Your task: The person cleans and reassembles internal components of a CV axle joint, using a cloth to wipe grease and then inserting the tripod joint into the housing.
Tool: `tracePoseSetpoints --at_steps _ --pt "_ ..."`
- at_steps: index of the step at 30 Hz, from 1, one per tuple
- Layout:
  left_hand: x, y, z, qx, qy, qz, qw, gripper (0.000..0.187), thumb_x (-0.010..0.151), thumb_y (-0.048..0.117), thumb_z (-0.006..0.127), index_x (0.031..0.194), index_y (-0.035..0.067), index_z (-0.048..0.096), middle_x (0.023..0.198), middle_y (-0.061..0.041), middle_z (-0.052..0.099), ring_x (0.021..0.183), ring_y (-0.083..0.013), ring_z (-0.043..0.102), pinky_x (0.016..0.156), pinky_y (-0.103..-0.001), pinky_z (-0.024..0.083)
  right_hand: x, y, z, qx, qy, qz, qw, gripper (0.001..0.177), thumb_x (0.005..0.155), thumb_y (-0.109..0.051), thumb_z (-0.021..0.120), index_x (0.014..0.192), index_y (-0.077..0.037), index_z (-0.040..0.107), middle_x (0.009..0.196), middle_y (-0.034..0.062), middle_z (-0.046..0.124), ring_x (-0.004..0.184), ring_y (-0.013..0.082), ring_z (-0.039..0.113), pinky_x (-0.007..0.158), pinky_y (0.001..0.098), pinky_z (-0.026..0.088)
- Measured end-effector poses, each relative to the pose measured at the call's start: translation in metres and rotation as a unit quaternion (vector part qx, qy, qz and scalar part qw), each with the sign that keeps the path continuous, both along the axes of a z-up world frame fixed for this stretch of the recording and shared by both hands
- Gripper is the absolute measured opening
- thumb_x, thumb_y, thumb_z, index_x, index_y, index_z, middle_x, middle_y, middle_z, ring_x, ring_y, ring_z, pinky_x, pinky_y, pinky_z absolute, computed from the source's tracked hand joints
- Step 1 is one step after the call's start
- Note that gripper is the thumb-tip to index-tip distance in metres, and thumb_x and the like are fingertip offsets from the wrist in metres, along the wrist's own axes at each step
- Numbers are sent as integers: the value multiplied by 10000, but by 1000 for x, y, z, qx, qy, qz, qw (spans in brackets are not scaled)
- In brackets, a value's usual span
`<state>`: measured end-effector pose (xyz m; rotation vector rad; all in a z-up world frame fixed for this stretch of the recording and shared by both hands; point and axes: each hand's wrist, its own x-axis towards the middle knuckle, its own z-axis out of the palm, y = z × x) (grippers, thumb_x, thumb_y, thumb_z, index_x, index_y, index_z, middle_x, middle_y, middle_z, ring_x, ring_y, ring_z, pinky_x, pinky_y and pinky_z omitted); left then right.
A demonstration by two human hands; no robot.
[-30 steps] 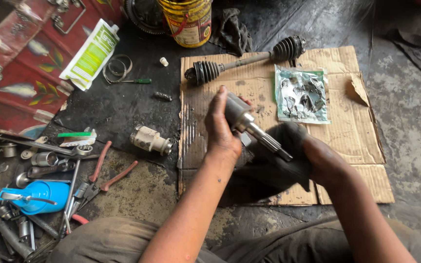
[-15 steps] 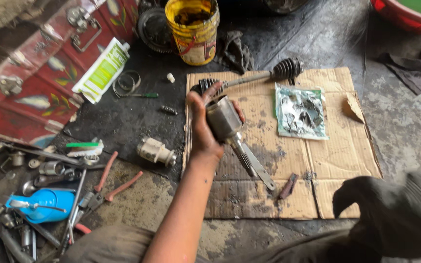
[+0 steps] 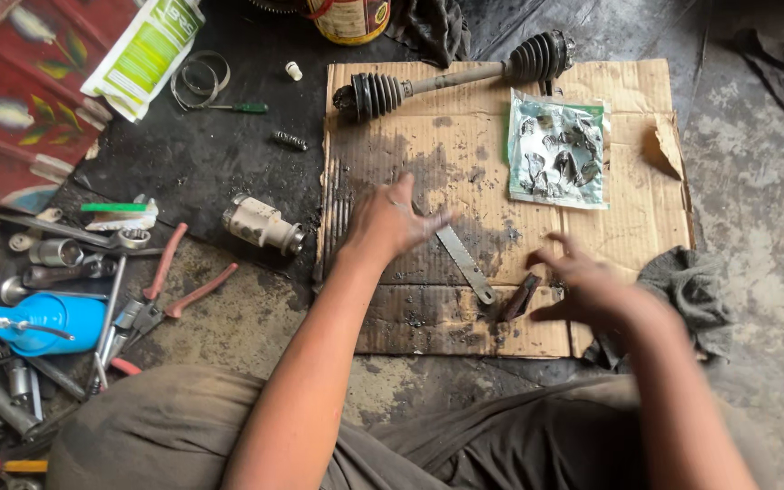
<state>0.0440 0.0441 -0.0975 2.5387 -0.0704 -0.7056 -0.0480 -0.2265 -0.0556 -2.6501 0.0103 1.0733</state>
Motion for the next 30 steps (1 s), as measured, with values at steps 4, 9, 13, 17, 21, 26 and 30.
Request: tracePoseSetpoints --at_steps 4,9,13,17,21,26,30 --pt "-1 2 -9 64 -62 -105 990 1121 701 803 699 1466 23 446 992 -132 762 972 -266 728 1019 -460 496 8 31 -3 -143 -57 123 980 648 771 -526 829 1316 -279 579 1586 36 303 1497 271 285 1272 476 268" --pt "-1 4 -13 158 -254 -101 949 1352 472 825 768 1499 35 382 1279 -235 620 1155 -391 631 951 -588 493 18 -4 -58 46 -207 127 969 300 941 -368 704 1173 -181 679 1221 70 679 1139 257 645 960 404 535" --pt "3 12 -23 225 -126 -56 964 1287 491 624 960 1490 77 360 1484 -240 430 1292 -439 502 1058 -648 387 20 9 -88 177 -340 107 917 218 975 -179 610 1140 -37 618 1044 103 752 826 240 724 646 316 611" --pt "1 19 -35 161 -156 -27 974 917 684 159 898 1470 36 441 1336 -202 589 1153 -358 641 999 -507 509 21 61 -96 81 -351 122 925 294 909 -354 731 1020 -106 619 926 76 762 709 230 726 513 363 581" --pt "6 22 -28 104 -111 -44 987 911 633 77 902 1416 -23 448 1279 -226 598 1138 -362 633 1001 -421 527 26 65 -107 98 -391 140 905 366 927 -377 732 1070 -78 576 785 100 733 679 251 698 555 376 572" --pt "4 22 -7 60 -119 -61 989 724 617 89 911 1242 19 554 1220 -188 630 1145 -359 617 1025 -431 505 33 47 -101 3 -255 88 963 430 884 -493 716 1042 -114 591 790 91 717 705 243 687 581 378 557" --pt "-5 16 12 13 -32 -92 995 677 626 138 914 1209 70 576 1200 -150 649 1140 -312 634 1022 -416 520 39 37 -78 -71 -23 26 997 505 925 -643 630 1037 -151 622 871 59 721 792 185 688 641 304 567"
